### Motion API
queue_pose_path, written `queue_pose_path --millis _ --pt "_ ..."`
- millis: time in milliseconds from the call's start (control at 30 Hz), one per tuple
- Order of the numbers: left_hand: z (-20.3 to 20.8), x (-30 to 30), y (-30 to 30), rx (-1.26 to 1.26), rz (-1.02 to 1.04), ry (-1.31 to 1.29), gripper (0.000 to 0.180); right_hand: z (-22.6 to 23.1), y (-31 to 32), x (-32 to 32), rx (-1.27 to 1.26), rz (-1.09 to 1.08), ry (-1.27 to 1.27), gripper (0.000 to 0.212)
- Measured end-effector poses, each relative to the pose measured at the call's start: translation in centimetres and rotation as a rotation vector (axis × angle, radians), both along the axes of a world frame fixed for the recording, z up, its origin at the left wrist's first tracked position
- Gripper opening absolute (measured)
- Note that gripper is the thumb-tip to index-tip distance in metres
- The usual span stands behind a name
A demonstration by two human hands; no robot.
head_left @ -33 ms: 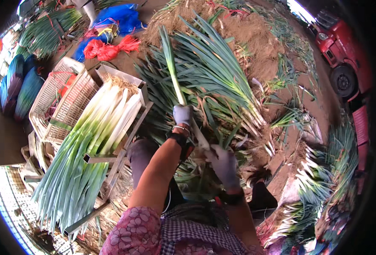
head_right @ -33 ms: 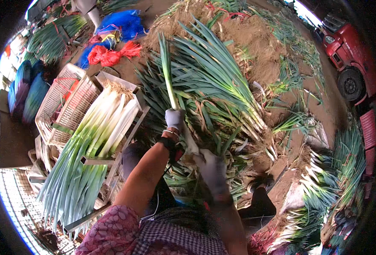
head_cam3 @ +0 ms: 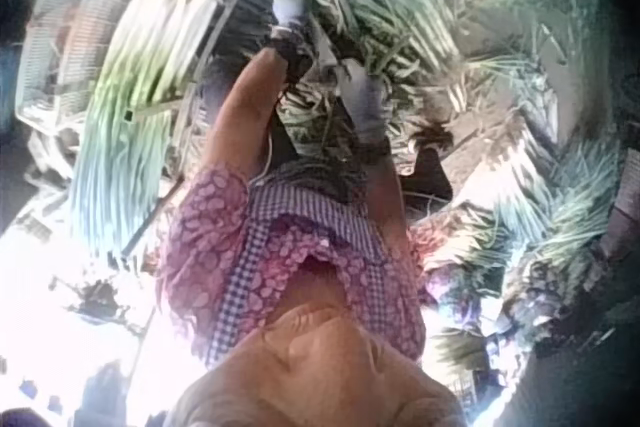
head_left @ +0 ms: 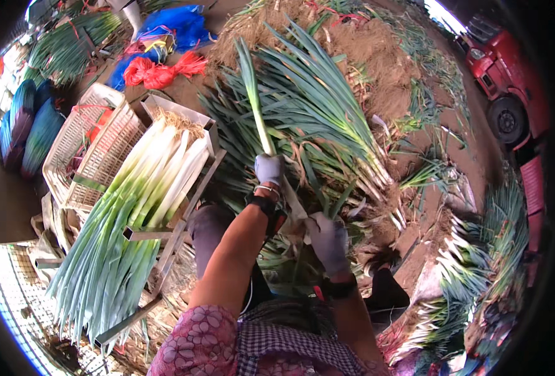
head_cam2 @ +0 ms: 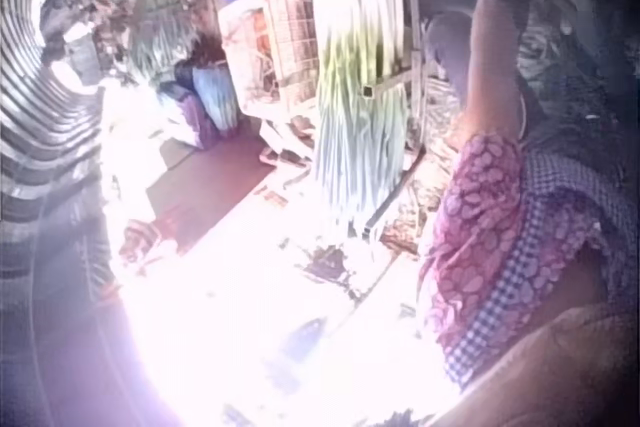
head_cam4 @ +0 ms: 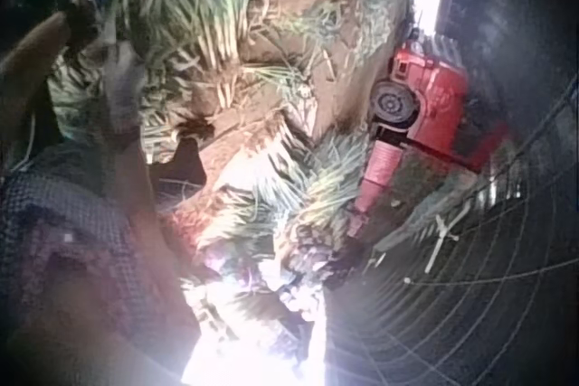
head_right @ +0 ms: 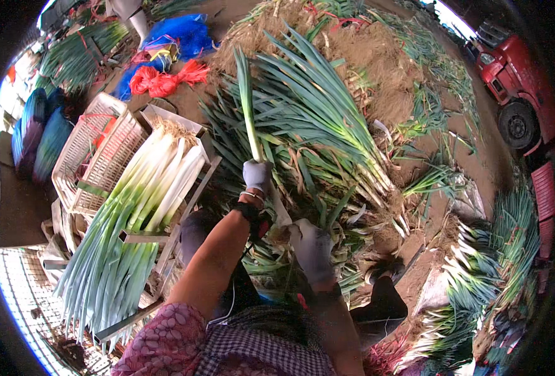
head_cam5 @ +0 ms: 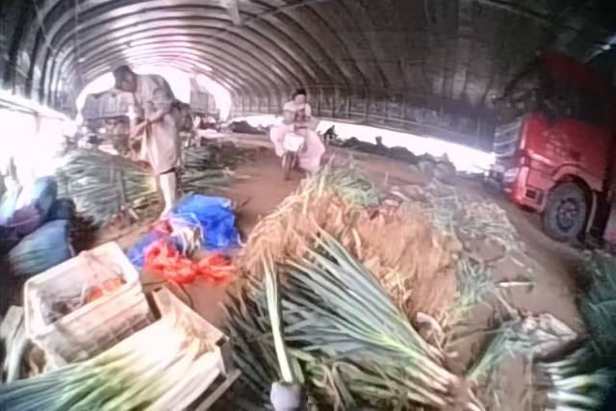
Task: The person picks up leeks from a pile, peels away the outer layers by hand, and places the cleaned stalks into a crate.
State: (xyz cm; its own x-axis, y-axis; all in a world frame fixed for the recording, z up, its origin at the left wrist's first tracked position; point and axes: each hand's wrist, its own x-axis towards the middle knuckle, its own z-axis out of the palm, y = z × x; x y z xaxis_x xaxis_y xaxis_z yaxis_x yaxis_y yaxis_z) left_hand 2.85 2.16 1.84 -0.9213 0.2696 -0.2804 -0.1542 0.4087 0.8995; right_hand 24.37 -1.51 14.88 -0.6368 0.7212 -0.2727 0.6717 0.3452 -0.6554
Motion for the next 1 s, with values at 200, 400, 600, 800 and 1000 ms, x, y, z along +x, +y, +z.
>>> queue_pose_path --millis 200,400,600,800,1000 --pt "-1.6 -3.9 0.1 0.034 0.092 0.009 0.024 -2.3 -3.6 8.1 0.249 0.317 0.194 0.018" --pt "-1.6 3.8 2.9 0.769 0.202 -0.518 0.018 -5.3 0.9 2.6 -0.059 -0.121 0.426 0.031" --pt "-9.0 1.1 0.7 0.482 0.227 -0.251 0.018 -7.4 -3.1 0.8 -0.374 -0.184 0.47 0.033" --pt "-11.7 9.4 0.7 -0.005 -0.023 0.05 0.031 -4.6 -2.9 5.7 -0.132 -0.038 0.235 0.036" --pt "-7.9 1.8 2.9 0.676 0.34 -0.561 0.016 -5.9 2.8 10.7 -0.477 -0.263 0.55 0.039"
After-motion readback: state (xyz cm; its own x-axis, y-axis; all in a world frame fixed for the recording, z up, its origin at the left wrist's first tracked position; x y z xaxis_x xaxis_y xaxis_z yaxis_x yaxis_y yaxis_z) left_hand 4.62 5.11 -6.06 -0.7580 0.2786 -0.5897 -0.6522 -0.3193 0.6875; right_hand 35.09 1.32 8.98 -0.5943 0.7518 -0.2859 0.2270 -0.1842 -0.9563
